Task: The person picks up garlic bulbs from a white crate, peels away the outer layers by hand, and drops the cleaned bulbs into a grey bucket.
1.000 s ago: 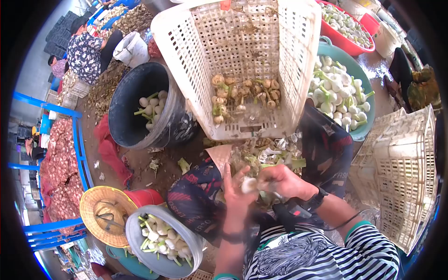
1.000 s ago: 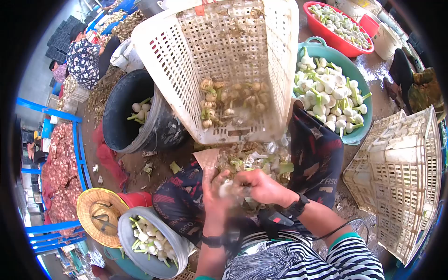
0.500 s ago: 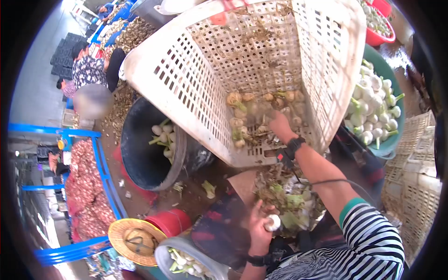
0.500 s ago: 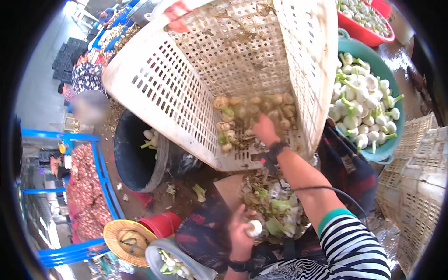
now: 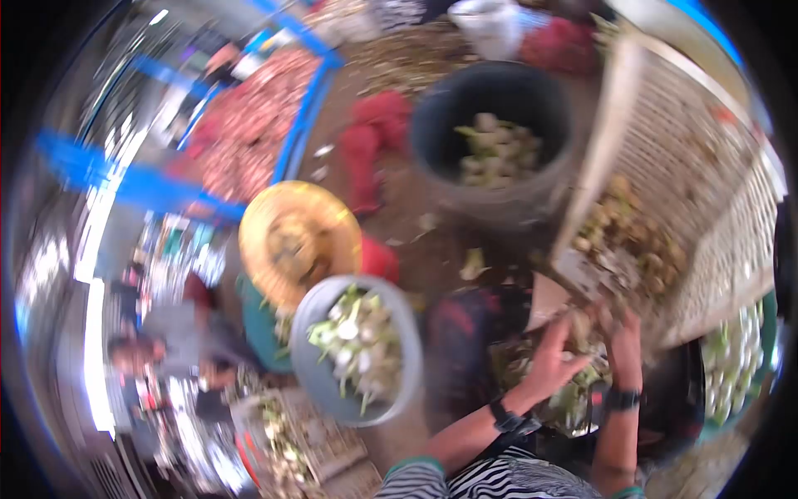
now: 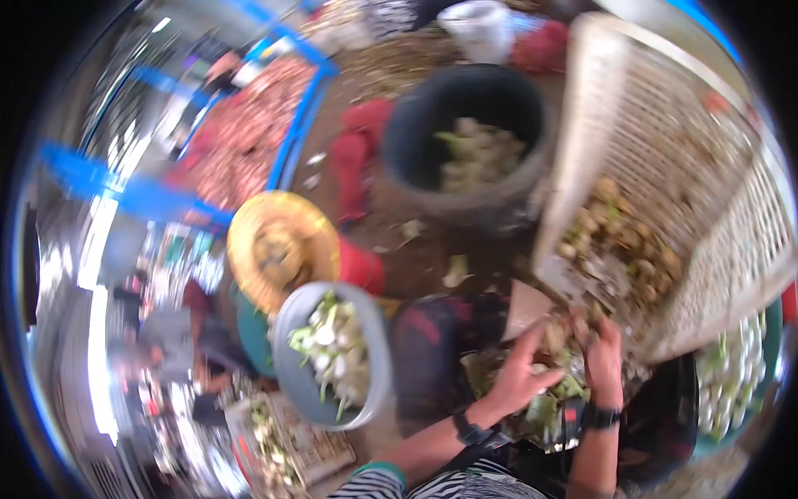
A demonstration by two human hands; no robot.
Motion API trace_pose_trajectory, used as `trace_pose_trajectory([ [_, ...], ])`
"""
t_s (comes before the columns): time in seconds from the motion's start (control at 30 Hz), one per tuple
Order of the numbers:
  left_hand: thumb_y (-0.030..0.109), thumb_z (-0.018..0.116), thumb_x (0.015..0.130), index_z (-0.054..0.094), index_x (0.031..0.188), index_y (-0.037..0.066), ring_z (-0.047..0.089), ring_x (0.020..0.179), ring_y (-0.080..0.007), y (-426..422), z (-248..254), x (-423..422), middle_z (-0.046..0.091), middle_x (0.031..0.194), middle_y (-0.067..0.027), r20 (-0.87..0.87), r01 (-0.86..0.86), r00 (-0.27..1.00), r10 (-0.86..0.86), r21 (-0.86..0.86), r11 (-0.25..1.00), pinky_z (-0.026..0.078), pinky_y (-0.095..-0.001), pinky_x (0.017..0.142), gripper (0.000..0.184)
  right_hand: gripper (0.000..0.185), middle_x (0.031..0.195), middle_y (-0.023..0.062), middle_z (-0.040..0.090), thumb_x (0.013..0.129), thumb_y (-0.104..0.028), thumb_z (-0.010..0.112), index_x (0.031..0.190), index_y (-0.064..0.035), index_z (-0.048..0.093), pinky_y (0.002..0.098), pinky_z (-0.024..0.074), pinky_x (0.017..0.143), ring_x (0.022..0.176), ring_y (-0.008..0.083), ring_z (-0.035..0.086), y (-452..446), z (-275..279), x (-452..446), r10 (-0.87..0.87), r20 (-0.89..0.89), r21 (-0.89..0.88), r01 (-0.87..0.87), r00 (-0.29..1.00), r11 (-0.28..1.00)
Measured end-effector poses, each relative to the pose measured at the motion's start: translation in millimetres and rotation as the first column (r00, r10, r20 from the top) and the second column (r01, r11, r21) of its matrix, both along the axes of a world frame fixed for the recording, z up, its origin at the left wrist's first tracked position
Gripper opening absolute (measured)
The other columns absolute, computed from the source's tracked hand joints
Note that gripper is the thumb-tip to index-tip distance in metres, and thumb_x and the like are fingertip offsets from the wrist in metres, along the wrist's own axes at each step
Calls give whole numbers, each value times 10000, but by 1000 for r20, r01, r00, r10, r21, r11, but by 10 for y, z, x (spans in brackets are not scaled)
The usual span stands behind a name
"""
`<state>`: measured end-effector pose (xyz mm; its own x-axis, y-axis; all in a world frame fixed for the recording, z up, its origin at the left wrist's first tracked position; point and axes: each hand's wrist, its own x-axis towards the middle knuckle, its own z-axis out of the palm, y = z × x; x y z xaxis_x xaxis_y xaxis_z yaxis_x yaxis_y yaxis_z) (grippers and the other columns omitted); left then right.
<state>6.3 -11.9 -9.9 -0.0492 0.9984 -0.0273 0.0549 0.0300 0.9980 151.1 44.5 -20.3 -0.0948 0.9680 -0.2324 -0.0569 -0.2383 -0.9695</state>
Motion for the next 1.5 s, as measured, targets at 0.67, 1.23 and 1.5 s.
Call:
trace_pose_trajectory([
  [0.67, -29, 642, 639, 483, 1185, 16, 535, 995, -373, -629, 558, -558, 497, 1087, -183, -136, -70, 985, 109, 265, 962, 459, -388, 820, 570, 409, 1292, 148, 484, 951, -158, 476, 1296, 50, 406, 322, 425, 936, 1131, 214, 502, -1016, 784, -483, 174, -251, 196, -126, 952, 972],
  [1.23, 343, 593, 883, 613, 985, 33, 462, 615, -47, -776, 176, -440, 582, 804, 24, 665, 48, 746, 33, -103, 994, 388, -227, 487, 327, 286, 1028, 76, 570, 834, -76, 539, 1106, 10, 563, 305, 433, 836, 966, 173, 530, -1149, 926, -484, 191, 101, 92, -200, 976, 975],
  [1.5, 195, 542, 917, 529, 1214, 18, 560, 949, -118, -825, 467, -577, 597, 1101, -68, 837, -153, 468, 283, -239, 959, 449, -254, 839, 346, 395, 977, 61, 641, 702, 107, 525, 1070, -12, 607, 283, 449, 820, 907, 143, 572, -1232, 980, -605, 119, 210, 211, -164, 970, 963],
])
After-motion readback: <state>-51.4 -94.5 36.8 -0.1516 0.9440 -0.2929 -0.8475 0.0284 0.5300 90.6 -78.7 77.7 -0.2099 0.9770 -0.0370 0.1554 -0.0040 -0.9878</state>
